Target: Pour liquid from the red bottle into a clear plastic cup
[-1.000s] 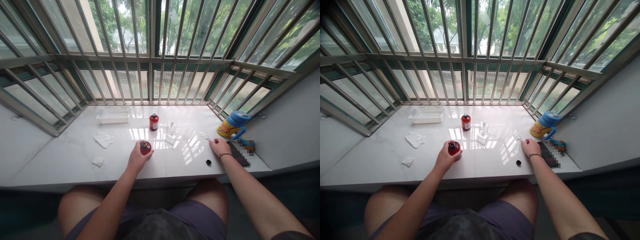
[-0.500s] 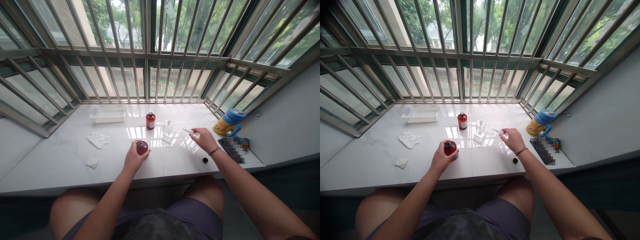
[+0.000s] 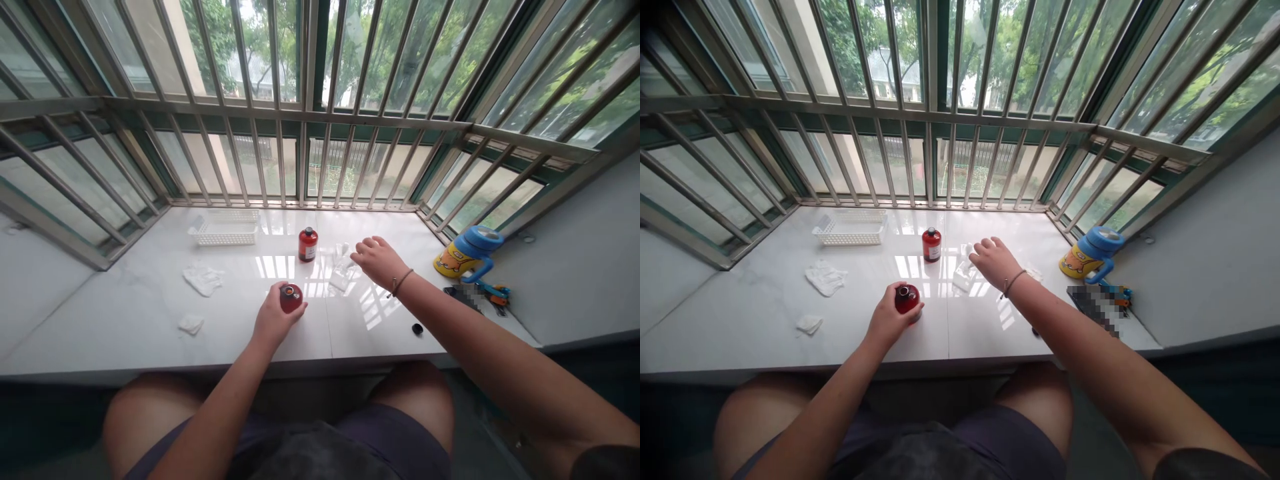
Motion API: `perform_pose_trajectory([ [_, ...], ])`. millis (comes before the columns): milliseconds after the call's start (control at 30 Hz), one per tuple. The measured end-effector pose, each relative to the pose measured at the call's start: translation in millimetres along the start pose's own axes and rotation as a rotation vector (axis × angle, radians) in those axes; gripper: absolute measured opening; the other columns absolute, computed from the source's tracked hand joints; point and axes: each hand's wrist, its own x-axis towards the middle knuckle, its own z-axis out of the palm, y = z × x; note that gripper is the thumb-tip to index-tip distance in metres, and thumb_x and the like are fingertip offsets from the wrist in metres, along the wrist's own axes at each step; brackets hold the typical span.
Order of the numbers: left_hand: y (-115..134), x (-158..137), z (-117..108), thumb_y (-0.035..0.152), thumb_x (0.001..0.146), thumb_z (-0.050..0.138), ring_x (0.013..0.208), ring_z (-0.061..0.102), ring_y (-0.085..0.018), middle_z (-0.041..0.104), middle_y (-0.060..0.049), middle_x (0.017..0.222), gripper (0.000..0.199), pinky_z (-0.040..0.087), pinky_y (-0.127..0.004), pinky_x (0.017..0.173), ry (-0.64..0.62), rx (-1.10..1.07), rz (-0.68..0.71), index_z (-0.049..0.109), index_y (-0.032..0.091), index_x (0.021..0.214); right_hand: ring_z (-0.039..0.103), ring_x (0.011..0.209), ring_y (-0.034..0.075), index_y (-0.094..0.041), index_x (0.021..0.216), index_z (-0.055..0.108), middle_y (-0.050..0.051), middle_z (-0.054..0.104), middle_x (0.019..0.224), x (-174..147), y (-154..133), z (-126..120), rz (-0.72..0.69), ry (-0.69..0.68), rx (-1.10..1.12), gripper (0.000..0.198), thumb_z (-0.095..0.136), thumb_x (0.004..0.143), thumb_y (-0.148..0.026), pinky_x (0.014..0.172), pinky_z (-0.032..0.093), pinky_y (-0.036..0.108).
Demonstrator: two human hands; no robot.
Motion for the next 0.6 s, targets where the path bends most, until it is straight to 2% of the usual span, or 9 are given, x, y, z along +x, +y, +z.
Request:
perform_pose_trajectory([
  [100, 0, 0, 0, 0.051, 0.083, 0.084, 0.119, 0.071, -0.031, 0.070, -0.008, 0.133, 0.063, 0.058, -0.046, 0.102, 0.004, 0.004, -0.001, 0.054, 0.029, 0.133, 0.060, 0.111, 0.032, -0.022, 0.102, 0.080, 0.015, 0.073, 0.122, 16, -6, 2, -0.053, -0.027, 0.027, 0.028, 0.061, 0.092, -0.004, 0.105, 0.038, 0.049],
  [233, 0, 0, 0, 0.051, 0.082, 0.084, 0.121, 0.071, -0.032, 0.070, -0.009, 0.133, 0.064, 0.058, -0.046, 0.101, 0.007, -0.001, -0.007, 0.054, 0.029, 0.134, 0.060, 0.118, 0.030, -0.027, 0.128, 0.074, 0.011, 0.065, 0.147, 29, -8, 5, -0.040, -0.031, 0.116, 0.044, 0.061, 0.093, -0.004, 0.100, 0.044, 0.043],
  [333, 0, 0, 0, 0.051, 0.082, 0.084, 0.120, 0.071, -0.031, 0.070, -0.009, 0.133, 0.062, 0.058, -0.045, 0.101, 0.004, -0.009, -0.003, 0.055, 0.029, 0.133, 0.062, 0.118, 0.031, -0.023, 0.147, 0.062, 0.015, 0.065, 0.146, 24, -2, 10, 0.090, 0.019, 0.209, 0.055, 0.057, 0.095, -0.006, 0.098, 0.049, 0.043],
  [433, 1, -1, 0, 0.051, 0.082, 0.084, 0.120, 0.071, -0.031, 0.070, -0.009, 0.133, 0.063, 0.058, -0.045, 0.101, 0.000, -0.018, -0.001, 0.055, 0.029, 0.133, 0.066, 0.117, 0.032, -0.017, 0.158, 0.047, 0.019, 0.066, 0.140, 8, 8, 23, 0.277, 0.079, 0.335, 0.062, 0.056, 0.097, -0.014, 0.098, 0.054, 0.046],
  [600, 0, 0, 0, 0.050, 0.082, 0.085, 0.120, 0.071, -0.032, 0.070, -0.009, 0.134, 0.063, 0.059, -0.045, 0.101, 0.012, -0.027, -0.005, 0.055, 0.029, 0.133, 0.073, 0.115, 0.027, -0.020, 0.163, 0.026, 0.015, 0.073, 0.134, -22, 6, 62, 0.500, 0.112, 0.596, 0.073, 0.059, 0.099, -0.028, 0.089, 0.062, 0.041],
])
